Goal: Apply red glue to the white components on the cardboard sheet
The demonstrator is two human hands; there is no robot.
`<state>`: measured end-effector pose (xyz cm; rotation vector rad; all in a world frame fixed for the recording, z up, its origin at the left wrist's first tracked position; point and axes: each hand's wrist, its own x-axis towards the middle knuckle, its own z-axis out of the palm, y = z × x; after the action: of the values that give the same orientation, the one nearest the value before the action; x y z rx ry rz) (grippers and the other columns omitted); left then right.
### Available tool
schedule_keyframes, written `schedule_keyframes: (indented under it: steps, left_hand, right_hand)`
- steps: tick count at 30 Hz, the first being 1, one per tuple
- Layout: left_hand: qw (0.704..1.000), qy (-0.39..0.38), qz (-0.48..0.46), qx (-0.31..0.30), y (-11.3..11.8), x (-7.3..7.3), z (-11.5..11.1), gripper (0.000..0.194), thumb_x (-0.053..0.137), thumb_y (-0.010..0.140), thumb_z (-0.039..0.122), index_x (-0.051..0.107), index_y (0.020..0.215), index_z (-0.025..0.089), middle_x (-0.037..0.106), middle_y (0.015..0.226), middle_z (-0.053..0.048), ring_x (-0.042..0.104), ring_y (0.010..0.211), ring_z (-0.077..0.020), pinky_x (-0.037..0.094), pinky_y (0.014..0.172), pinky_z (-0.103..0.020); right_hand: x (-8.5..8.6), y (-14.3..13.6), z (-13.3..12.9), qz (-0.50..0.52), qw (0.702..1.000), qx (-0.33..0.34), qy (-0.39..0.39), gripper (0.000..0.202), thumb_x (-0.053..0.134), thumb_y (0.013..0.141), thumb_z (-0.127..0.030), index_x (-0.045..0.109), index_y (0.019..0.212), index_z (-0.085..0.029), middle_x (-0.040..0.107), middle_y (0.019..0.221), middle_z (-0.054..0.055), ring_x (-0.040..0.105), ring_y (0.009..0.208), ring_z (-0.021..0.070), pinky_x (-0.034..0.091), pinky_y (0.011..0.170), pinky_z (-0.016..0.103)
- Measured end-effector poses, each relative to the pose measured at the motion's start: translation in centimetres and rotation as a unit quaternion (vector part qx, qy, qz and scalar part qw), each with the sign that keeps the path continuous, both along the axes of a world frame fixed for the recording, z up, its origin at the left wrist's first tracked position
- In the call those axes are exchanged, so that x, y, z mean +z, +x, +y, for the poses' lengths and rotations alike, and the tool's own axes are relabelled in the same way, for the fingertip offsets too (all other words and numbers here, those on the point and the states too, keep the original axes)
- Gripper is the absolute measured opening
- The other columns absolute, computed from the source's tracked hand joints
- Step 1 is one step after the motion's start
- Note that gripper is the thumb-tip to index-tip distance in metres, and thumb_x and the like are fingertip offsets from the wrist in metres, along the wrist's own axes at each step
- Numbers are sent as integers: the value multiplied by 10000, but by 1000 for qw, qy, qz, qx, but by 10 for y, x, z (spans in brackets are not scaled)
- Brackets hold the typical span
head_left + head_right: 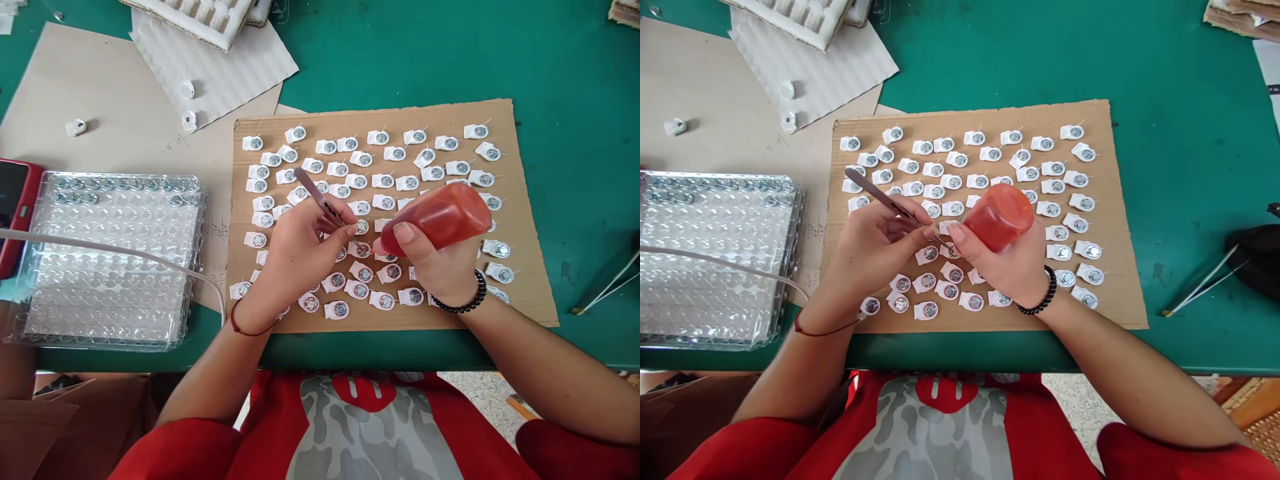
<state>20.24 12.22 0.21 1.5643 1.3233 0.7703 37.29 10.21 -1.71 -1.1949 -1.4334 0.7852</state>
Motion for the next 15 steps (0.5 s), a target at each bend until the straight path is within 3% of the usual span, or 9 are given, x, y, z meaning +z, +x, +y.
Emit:
schedule_keyframes:
  steps: [15]
  left_hand:
    - [1000, 13, 2, -14, 0, 1, -1, 51, 614, 742, 152, 575, 758, 180, 604, 701, 35, 600, 637, -101, 498, 636, -234]
  right_hand:
    - [-2, 0, -5, -112, 993, -24, -2, 267, 676, 697, -439, 549, 704, -205, 579, 620, -13, 567, 572, 151, 464, 556, 309]
